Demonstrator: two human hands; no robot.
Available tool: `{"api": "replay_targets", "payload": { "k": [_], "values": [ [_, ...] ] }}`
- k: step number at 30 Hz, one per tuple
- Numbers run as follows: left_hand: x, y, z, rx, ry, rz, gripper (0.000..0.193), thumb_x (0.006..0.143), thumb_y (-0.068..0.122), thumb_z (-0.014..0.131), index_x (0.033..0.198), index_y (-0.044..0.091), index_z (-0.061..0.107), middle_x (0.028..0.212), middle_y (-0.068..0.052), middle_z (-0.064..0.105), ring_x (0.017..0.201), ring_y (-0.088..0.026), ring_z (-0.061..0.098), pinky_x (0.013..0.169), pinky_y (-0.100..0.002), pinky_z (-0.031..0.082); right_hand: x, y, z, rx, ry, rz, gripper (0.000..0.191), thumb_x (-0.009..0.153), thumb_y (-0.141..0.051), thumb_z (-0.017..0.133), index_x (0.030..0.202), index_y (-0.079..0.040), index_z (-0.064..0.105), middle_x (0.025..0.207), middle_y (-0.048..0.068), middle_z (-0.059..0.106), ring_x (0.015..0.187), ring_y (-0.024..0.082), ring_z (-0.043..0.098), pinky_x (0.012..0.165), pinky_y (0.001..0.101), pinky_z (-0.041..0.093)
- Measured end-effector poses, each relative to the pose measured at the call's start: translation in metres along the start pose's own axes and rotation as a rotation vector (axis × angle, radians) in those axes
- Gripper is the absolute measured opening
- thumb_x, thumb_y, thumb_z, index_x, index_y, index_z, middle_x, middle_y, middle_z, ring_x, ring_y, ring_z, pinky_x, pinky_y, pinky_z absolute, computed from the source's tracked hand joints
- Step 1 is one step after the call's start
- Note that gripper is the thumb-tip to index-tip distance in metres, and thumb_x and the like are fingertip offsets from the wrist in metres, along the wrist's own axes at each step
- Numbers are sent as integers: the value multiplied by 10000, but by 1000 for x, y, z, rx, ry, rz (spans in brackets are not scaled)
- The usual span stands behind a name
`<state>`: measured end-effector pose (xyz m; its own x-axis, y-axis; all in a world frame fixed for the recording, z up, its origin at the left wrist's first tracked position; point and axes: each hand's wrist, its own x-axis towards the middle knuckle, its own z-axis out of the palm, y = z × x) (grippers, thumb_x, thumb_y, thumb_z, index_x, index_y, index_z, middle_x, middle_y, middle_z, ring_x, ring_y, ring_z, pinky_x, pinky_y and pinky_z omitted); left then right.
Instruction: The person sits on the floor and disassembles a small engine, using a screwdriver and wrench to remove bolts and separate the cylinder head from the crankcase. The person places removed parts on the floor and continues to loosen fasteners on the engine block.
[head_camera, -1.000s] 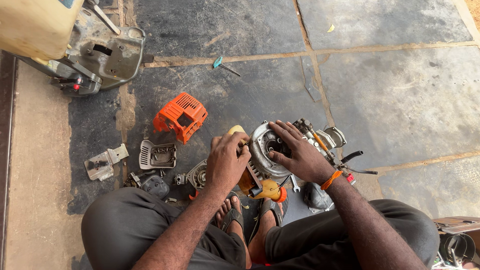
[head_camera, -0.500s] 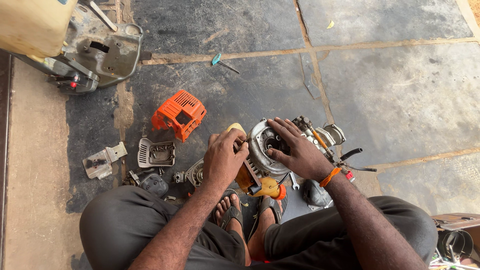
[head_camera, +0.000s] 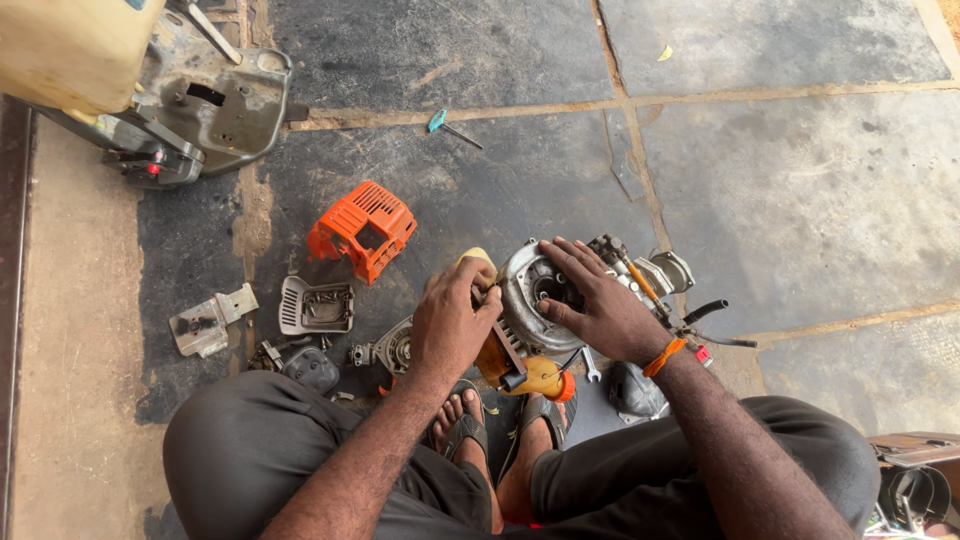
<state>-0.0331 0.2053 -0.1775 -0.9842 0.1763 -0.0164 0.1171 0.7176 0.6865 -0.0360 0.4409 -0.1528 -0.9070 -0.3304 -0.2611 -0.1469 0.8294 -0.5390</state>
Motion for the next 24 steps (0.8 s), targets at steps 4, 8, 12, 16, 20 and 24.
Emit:
{"api": "replay_targets", "payload": {
  "k": [4, 8, 12, 16, 20, 24],
  "values": [
    [-1, 0, 3, 10, -25, -11, 213, 965, 231, 655, 1162, 152, 636, 1071, -70, 640, 1052, -239, 623, 774, -386, 608, -1, 1, 1, 12, 10, -12, 802, 936, -591, 555, 1614, -270, 273, 1693, 112, 250, 1566, 349, 183, 1217, 568, 278],
    [0, -1, 3, 40, -75, -68, 189, 998, 264, 650, 1141, 143, 631, 1054, -61, 652, 1064, -220, 637, 808, -376, 610, -1, 1, 2, -5, 5, -6, 798, 938, -591, 553, 1613, -273, 270, 1693, 111, 250, 1568, 344, 187, 1215, 567, 279],
    [-1, -1, 4, 14, -34, -28, 214, 991, 247, 642, 1177, 143, 626, 1071, -79, 635, 1075, -238, 629, 780, -375, 614, -1, 1, 0, 1, 12, -17, 805, 937, -589, 559, 1615, -264, 270, 1691, 119, 250, 1565, 349, 186, 1219, 564, 274],
    [-1, -1, 5, 2, -32, -20, 213, 989, 241, 633, 1178, 144, 629, 1097, -69, 631, 1082, -230, 637, 784, -371, 619, -2, -1, 0, 23, 24, -25, 794, 937, -575, 569, 1610, -264, 283, 1692, 116, 258, 1566, 349, 188, 1221, 551, 289],
    [-1, -2, 5, 12, -56, -48, 224, 1000, 247, 640, 1199, 146, 625, 1069, -66, 639, 1082, -230, 639, 823, -379, 609, -1, -1, 1, -10, 5, -10, 797, 938, -575, 572, 1611, -264, 278, 1686, 115, 256, 1570, 347, 181, 1218, 559, 274],
    [0, -2, 6, -2, -57, -40, 217, 998, 228, 627, 1203, 155, 624, 1095, -68, 629, 1093, -228, 635, 794, -368, 623, -1, 0, 1, 5, 9, -6, 798, 933, -591, 548, 1608, -264, 276, 1686, 117, 254, 1563, 351, 189, 1212, 555, 286]
  ]
}}
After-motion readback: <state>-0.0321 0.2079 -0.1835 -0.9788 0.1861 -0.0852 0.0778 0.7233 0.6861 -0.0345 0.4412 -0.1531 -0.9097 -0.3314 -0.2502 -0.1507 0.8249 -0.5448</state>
